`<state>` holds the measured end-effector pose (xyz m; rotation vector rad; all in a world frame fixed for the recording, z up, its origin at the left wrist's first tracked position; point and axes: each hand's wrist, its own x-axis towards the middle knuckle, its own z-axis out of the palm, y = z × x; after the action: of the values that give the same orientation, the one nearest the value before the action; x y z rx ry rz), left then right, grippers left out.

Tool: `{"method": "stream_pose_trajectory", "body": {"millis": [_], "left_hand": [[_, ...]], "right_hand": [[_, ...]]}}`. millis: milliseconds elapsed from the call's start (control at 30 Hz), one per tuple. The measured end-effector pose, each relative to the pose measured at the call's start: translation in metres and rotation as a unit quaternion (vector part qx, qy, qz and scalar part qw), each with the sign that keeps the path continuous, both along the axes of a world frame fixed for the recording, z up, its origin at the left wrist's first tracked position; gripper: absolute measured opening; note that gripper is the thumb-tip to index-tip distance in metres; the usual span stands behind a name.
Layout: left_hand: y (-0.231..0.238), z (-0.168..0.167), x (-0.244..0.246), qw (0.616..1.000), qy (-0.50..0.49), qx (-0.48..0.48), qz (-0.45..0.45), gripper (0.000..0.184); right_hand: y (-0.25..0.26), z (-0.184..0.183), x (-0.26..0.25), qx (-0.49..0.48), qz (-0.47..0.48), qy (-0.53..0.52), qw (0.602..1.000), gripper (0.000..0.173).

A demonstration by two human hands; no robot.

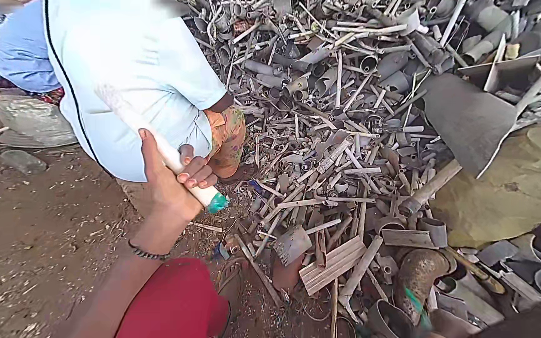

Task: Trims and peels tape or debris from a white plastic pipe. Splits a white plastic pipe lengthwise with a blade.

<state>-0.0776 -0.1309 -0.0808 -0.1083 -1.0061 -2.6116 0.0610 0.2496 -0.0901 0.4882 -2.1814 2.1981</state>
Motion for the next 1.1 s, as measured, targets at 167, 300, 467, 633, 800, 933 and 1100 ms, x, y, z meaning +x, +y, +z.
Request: {"method": "stream_pose_trajectory", "body": {"millis": [167,300,467,633,800,933,1100], "left_hand": [[0.055,0.04,0.026,0.99,0.056,-0.002,-0.131,0.075],[0.087,0.059,0.046,0.97,0.077,-0.014,-0.229,0.064],[0.133,0.058,0.06,0.947,0.05,-0.085,-0.305,0.045],[0.154,0.02,0.054,0.931,-0.018,-0.217,-0.295,0.037],[0.163,0.02,0.054,0.905,-0.178,-0.213,-0.323,0.046],[0.172,0.015,0.057,0.907,-0.066,-0.273,-0.313,0.043],[0.182,0.011,0.064,0.865,-0.058,-0.302,-0.396,0.042]], "right_hand": [[-0.016,-0.015,-0.011,0.141,0.04,0.085,0.986,0.02],[-0.013,-0.017,-0.022,0.167,0.014,0.113,0.979,0.036],[-0.01,-0.022,-0.028,0.085,-0.041,0.141,0.985,0.022],[-0.008,-0.017,-0.021,0.03,0.003,0.061,0.998,0.008],[-0.01,-0.02,-0.016,0.102,-0.031,0.072,0.992,0.021],[-0.022,0.005,-0.021,0.048,-0.047,-0.058,0.996,0.027],[-0.056,0.021,-0.028,-0.057,-0.037,-0.157,0.985,0.011]]}}
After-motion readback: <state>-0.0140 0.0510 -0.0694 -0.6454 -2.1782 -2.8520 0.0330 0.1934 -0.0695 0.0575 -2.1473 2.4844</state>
